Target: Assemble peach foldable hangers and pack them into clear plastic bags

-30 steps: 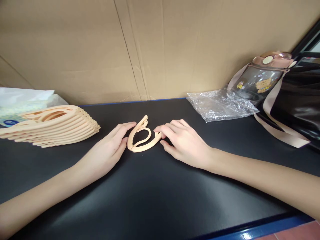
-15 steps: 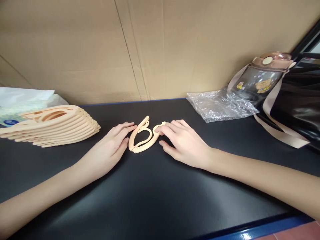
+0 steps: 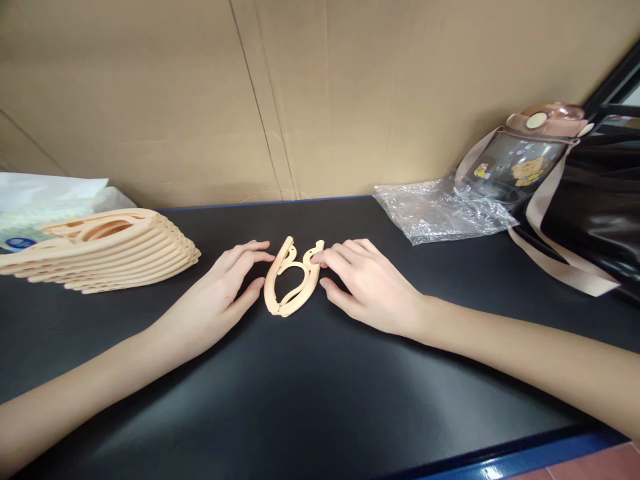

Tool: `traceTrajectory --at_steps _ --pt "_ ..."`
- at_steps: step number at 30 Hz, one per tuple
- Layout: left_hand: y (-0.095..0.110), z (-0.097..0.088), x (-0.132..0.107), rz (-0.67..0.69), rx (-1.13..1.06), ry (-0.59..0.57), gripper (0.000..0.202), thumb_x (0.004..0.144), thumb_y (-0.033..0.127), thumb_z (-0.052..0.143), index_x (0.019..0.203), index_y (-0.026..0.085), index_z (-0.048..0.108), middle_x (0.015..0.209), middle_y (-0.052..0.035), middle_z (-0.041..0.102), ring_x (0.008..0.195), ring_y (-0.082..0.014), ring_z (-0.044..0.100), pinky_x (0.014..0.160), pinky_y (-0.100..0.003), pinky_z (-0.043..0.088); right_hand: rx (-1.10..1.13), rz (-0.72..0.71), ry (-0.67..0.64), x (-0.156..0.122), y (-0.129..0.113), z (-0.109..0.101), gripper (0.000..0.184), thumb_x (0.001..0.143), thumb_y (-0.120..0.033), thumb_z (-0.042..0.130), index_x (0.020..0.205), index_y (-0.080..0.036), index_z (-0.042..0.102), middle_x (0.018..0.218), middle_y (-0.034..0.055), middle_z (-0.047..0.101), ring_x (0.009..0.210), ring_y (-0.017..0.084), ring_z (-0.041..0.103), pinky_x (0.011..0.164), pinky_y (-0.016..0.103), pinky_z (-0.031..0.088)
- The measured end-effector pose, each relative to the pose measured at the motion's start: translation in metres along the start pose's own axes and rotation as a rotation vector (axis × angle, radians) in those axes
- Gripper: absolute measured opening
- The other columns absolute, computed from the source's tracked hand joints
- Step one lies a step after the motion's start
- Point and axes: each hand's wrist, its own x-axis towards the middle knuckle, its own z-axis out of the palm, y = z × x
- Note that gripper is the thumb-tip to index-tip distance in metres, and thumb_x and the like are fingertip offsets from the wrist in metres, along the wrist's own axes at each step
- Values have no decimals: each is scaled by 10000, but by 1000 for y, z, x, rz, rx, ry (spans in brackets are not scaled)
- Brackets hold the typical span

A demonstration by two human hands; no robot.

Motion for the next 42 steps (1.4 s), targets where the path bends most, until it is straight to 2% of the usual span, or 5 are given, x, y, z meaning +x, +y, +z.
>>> traceTrajectory --at_steps 16,23,26,34,42 --pt "0 1 0 3 18 9 450 943 399 451 1331 176 401 1458 -121 401 1410 -270 286 1131 -493 327 70 67 -57 0 0 -1 339 939 -451 519 1146 -184 538 1148 88 622 1036 246 563 940 419 394" --pt "2 1 -1 -33 -20 -3 660 865 628 507 1361 216 367 1497 -121 369 1434 -305 244 1112 -540 333 116 10 -83 2 0 0 516 835 -556 622 1196 -201 523 1243 122 606 1131 296 557 965 474 407" --pt "3 1 -1 -29 -23 -9 787 804 704 537 1391 218 341 1517 -131 346 1447 -320 209 1116 -547 323 140 -67 -99 2 0 0 532 831 -527 640 1221 -193 500 1282 128 592 1201 286 526 1000 471 401" --pt "4 0 1 33 -21 -33 893 739 706 618 1422 216 318 1499 -140 388 1446 -350 202 1123 -581 284 178 -189 -163 -2 1 -1 458 879 -200 542 1323 -191 433 1462 153 445 1375 245 379 1094 494 341" --pt "5 -2 0 124 -74 -86 808 831 595 600 1453 202 265 1424 -134 491 1356 -306 405 1152 -558 244 142 -80 -139 -1 1 1 599 853 -405 629 1361 -172 414 1379 152 517 1276 283 467 1016 481 418"
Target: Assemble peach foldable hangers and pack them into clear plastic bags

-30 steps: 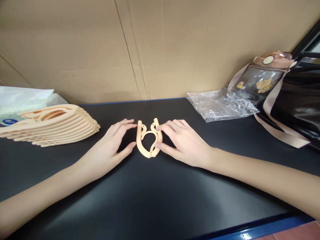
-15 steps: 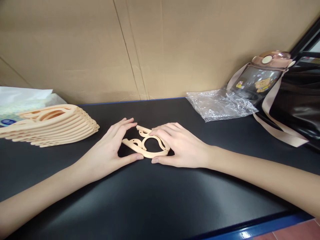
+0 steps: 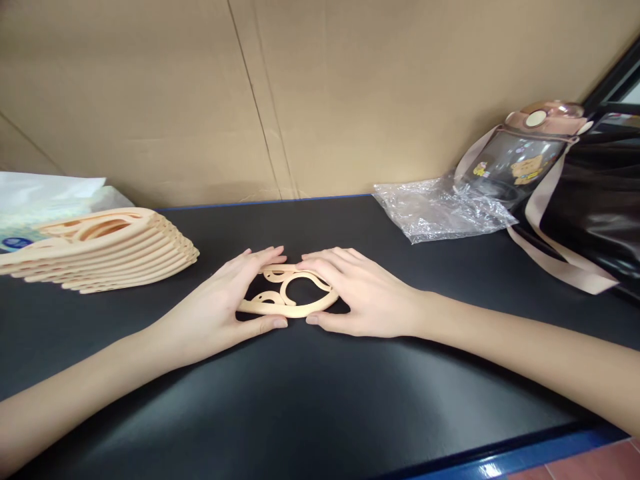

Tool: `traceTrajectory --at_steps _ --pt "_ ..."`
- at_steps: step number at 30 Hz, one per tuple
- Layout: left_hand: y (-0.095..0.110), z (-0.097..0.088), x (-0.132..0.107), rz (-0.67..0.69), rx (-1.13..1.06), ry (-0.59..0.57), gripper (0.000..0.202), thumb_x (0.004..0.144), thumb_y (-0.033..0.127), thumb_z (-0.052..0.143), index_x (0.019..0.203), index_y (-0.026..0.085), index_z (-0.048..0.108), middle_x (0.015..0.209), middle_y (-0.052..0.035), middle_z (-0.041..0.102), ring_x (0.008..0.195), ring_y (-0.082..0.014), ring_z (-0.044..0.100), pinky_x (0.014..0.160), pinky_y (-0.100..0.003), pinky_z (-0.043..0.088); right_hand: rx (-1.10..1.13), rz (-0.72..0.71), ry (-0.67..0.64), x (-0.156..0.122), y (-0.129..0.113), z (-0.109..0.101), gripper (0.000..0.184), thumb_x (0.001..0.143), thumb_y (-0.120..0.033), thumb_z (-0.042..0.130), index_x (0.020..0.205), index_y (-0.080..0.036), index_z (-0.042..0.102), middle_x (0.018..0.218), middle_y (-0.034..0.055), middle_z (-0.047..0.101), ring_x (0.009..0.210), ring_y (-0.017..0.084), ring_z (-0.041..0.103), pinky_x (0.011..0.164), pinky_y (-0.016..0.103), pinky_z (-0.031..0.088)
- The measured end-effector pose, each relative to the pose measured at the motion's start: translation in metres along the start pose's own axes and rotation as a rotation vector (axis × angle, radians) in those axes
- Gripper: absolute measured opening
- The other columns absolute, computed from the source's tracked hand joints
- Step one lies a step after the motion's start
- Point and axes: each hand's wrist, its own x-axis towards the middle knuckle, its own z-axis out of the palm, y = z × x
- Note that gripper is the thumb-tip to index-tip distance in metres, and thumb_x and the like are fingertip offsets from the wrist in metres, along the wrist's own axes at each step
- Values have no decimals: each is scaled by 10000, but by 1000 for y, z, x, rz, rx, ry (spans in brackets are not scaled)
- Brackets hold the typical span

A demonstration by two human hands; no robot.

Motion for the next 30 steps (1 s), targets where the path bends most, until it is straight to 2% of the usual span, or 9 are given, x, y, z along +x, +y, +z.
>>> traceTrajectory --at_steps 5,8,10,13,15,17,20,26,30 --pt "2 -2 -2 -21 -57 8 749 824 534 646 1427 248 307 1302 -107 539 1203 -295 528 983 -469 472 16 28 20 2 -2 -1 592 839 -458 641 1331 -201 435 1309 132 566 1211 293 510 973 477 436" --pt "4 -2 -2 -12 -24 49 754 799 533 676 1402 253 321 1237 -85 542 1120 -272 563 912 -420 513 57 72 25 2 -2 -3 581 845 -499 627 1315 -212 441 1291 129 568 1166 295 528 955 482 436" --pt "5 -2 -2 9 22 98 740 793 520 688 1382 245 334 1233 -78 533 1088 -257 572 885 -390 523 145 162 62 2 0 -4 517 875 -504 588 1289 -224 455 1249 114 584 1100 272 556 926 457 451" --pt "7 -3 -2 49 107 163 725 782 520 703 1350 219 366 1241 -83 521 1059 -246 583 887 -369 518 386 325 126 3 5 -5 398 923 -482 525 1233 -233 492 1001 51 635 857 188 589 753 334 490" --pt "8 -5 -1 74 164 206 732 768 541 709 1329 195 392 1232 -93 524 1041 -248 592 884 -363 517 541 386 113 4 8 -6 324 931 -471 518 1134 -221 552 819 1 597 711 142 540 633 268 448" --pt "9 -7 -1 100 226 253 737 763 547 714 1316 169 407 1218 -109 534 1037 -257 595 880 -361 516 630 395 68 5 9 -7 265 922 -454 543 918 -194 598 703 -29 531 636 114 480 576 239 387" --pt "11 -8 0 146 315 295 730 764 528 724 1306 146 417 1207 -128 551 1056 -275 594 921 -377 497 712 383 19 6 8 -11 343 902 -423 586 675 -175 515 605 -53 467 566 86 409 536 229 318" --pt "10 -9 0 193 381 302 699 799 523 688 1318 139 421 1240 -139 574 1122 -309 574 1007 -428 440 876 395 -52 7 8 -15 275 910 -405 591 791 -157 601 567 -62 508 526 71 409 518 225 305" --pt "10 -8 0 208 413 298 706 809 517 677 1332 121 416 1247 -134 585 1130 -300 572 1050 -452 406 903 399 -70 7 10 -15 309 897 -448 600 820 -149 618 569 -53 522 525 71 421 513 225 320"
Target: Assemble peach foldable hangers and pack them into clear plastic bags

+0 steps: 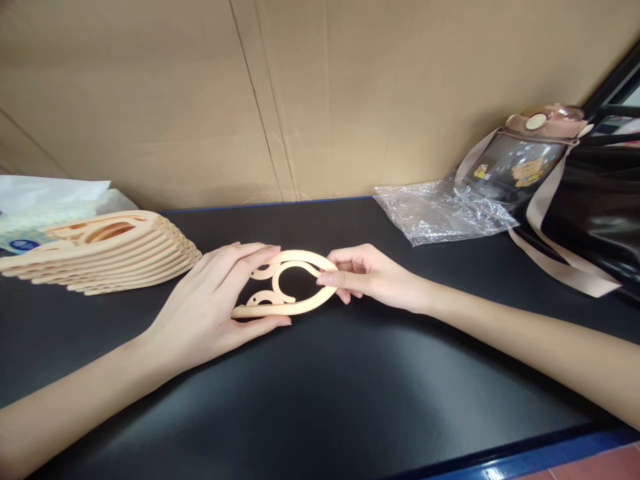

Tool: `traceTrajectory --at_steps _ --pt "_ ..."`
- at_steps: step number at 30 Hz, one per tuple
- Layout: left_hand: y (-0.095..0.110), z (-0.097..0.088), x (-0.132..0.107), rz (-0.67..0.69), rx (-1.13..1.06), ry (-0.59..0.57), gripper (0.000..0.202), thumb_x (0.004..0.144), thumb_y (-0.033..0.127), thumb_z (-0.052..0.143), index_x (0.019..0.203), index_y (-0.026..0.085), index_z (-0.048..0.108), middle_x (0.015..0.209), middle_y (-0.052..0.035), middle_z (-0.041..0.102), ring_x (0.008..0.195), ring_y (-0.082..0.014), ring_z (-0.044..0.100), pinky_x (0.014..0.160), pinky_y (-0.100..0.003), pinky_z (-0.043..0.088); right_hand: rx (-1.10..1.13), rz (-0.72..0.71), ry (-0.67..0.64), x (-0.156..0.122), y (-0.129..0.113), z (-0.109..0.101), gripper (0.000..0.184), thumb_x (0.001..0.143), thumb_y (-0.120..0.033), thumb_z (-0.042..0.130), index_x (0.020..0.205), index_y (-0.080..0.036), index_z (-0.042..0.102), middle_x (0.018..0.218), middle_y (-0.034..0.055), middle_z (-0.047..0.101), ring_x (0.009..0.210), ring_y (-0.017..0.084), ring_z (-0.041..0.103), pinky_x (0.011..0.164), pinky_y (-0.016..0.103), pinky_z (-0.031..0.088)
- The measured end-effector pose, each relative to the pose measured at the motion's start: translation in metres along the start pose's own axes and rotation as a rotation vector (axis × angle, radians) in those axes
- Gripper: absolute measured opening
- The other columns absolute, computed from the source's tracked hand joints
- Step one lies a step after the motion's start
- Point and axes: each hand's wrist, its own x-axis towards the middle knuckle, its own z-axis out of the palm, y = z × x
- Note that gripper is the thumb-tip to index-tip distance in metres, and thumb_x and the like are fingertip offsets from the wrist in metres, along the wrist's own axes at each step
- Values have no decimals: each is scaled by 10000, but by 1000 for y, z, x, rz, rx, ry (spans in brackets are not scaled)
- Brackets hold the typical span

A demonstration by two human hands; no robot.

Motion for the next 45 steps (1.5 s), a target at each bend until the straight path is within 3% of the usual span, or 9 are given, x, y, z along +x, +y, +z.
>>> traceTrajectory --at_steps 6,14,30,36,41,45 --pt "0 0 0 39 27 19 707 814 498 678 1324 70 442 1227 -146 598 1117 -282 576 1092 -450 360 20 -1 -17 0 0 0 320 891 -453 608 774 -156 589 592 -38 553 551 80 469 582 239 392" --pt "-1 0 1 71 33 26 700 844 515 636 1330 50 444 1233 -160 598 1164 -285 549 1120 -457 330 34 -4 -50 0 2 -1 280 893 -423 618 894 -144 643 618 -32 608 573 86 546 597 225 425" --pt "0 -1 -1 153 -93 -17 624 907 355 600 1377 14 370 1325 -178 522 1281 -247 459 1180 -430 273 66 -15 -146 0 2 0 272 884 -419 625 901 -148 649 721 16 685 656 130 631 613 245 479" --pt "1 -3 -1 125 -98 -13 601 894 285 601 1388 37 364 1345 -161 512 1286 -241 451 1170 -414 291 116 -121 15 1 3 1 471 975 -549 380 1020 -159 640 787 33 676 627 119 593 591 254 398" --pt "2 -7 -1 118 -46 21 573 902 307 581 1371 44 382 1339 -166 529 1271 -254 464 1144 -421 321 230 -62 114 5 8 1 510 971 -578 354 989 -164 651 771 35 667 622 122 589 571 246 400" --pt "1 -27 8 66 26 87 557 892 310 585 1359 71 400 1324 -170 543 1233 -284 490 1075 -447 382 246 -42 150 7 9 1 507 973 -573 351 951 -164 649 772 36 665 598 112 575 560 243 401"
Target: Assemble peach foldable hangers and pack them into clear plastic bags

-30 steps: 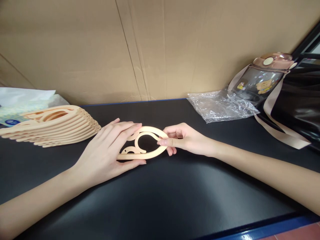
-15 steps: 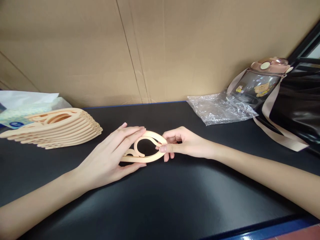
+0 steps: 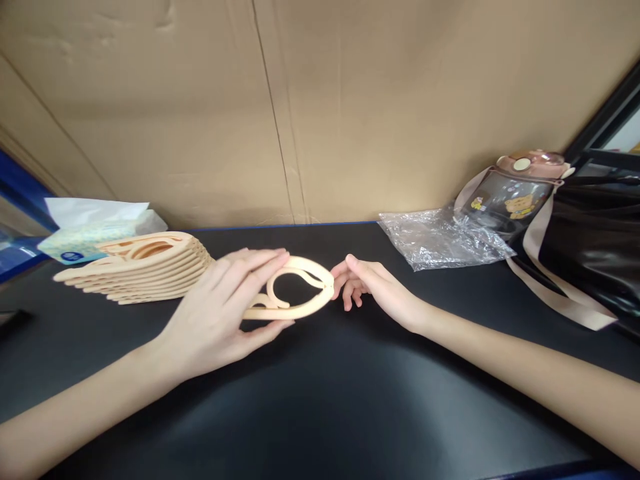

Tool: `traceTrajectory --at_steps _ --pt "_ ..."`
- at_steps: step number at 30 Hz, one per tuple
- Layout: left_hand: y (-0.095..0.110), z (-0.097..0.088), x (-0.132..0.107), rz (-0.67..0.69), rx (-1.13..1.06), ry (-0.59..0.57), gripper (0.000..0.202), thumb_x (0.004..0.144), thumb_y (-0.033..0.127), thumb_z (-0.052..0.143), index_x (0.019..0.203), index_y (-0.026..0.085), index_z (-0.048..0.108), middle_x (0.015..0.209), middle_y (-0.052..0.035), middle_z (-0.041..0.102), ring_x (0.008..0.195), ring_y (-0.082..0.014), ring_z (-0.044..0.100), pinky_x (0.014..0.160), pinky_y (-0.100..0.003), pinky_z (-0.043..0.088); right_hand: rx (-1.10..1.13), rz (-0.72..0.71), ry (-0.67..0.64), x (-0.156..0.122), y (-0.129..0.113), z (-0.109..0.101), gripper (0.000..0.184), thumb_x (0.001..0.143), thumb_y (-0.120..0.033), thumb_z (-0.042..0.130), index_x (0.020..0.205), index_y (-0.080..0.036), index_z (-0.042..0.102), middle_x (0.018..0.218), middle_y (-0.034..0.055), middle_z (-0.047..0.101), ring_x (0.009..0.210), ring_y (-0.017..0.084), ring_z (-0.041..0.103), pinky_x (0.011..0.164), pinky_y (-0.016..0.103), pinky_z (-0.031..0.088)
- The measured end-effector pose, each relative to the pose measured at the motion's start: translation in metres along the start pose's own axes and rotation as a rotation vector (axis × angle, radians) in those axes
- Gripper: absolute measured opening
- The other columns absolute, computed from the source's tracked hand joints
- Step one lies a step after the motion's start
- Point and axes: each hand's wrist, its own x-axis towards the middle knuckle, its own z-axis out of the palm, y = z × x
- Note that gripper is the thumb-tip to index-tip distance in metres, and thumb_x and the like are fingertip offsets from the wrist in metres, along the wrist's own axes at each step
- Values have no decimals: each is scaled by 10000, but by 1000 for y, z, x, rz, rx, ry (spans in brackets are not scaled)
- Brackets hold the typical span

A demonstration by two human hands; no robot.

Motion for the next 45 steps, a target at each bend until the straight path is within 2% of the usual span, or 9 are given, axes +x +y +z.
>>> traceTrajectory --at_steps 3,7,10,15,21,26,33,40,45 --pt "-14 -27 12 -123 6 2 591 874 368 603 1375 126 403 1306 -147 546 1172 -291 523 993 -447 439 -23 1 -12 0 0 1 506 966 -575 371 968 -156 654 804 51 669 606 116 575 559 250 399" --pt "-52 -67 15 -267 -125 -56 686 843 533 598 1400 179 410 1327 -109 539 1144 -267 561 974 -401 464 -70 -2 -24 -2 -2 3 480 957 -560 413 974 -146 657 801 52 657 627 122 567 575 259 395" --pt "-84 -91 5 -543 -203 -152 902 738 687 609 1452 203 348 1345 -91 563 1212 -304 532 1019 -421 426 -104 -7 -33 -2 -3 5 464 960 -544 417 963 -146 655 800 53 655 638 126 565 580 263 389" --pt "-113 -115 -14 -811 -193 -322 705 771 653 618 1353 277 488 1350 -27 569 1247 -328 491 1064 -490 336 -139 1 -54 0 -4 7 469 953 -556 418 939 -149 651 784 51 654 630 126 561 564 264 373" --pt "-125 -121 -30 -787 -212 -415 732 810 686 555 1327 169 519 1441 -66 491 1296 -326 442 1108 -460 280 -203 -4 -71 0 -5 7 445 957 -537 430 931 -149 647 781 46 654 646 128 562 581 264 372" --pt "-136 -118 -38 -771 -167 -447 690 783 700 573 1297 241 562 1468 -50 464 1337 -336 408 1112 -493 272 -241 -2 -75 0 -4 7 418 958 -517 441 923 -153 643 781 47 653 652 136 569 590 270 378" --pt "-137 -106 -41 -747 -200 -405 750 723 761 556 1225 206 619 1271 -53 639 1173 -338 554 1029 -486 375 -272 0 -83 -1 -6 8 404 949 -518 455 919 -163 646 787 40 651 658 135 569 592 266 381" --pt "-137 -112 -39 -780 -222 -538 657 803 628 582 1315 218 546 1358 -54 573 1245 -320 494 1079 -445 315 -284 13 -90 0 -4 6 417 944 -532 459 925 -158 645 790 45 653 661 137 568 589 265 383" --pt "-134 -113 -38 -775 -208 -519 618 837 595 563 1318 207 541 1347 -55 576 1242 -315 493 1077 -437 313 -289 10 -94 0 -4 6 398 946 -513 467 923 -159 647 786 42 653 649 130 565 580 258 381"
